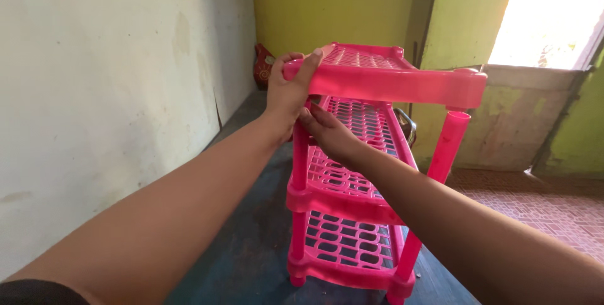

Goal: The person assembles a pink plastic three-tier shelf by inserting vertical support poles into the bottom shelf and then attaching the middle and top shelves, aligning and pressing each layer into place.

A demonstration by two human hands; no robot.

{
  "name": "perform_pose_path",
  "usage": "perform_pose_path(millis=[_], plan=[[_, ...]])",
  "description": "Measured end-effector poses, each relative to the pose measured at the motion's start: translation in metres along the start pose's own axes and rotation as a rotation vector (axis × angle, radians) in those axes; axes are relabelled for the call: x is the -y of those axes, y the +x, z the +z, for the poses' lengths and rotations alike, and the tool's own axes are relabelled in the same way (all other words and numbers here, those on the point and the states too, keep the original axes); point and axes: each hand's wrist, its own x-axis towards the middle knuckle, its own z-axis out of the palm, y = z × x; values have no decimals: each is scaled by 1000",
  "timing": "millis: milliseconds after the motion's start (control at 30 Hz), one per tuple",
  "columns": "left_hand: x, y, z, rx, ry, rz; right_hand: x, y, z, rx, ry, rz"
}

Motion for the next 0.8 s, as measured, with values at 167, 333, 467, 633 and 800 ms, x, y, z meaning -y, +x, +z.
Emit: perform_pose_path(millis=[167, 333, 467, 633, 800], plan=[[0, -6, 2, 15, 155, 4, -6, 2, -2, -33, 3, 18], [-5, -1, -8, 145, 103, -66, 9, -5, -8, 99, 199, 39], [-9, 1, -18, 222, 191, -174, 16, -8, -6, 183, 408, 38], [-5, -1, -24, 269, 158, -229, 24, 0, 4, 83, 528, 85], [0, -4, -27, 268, 147, -258, 36, 2, 13, -5, 550, 106]])
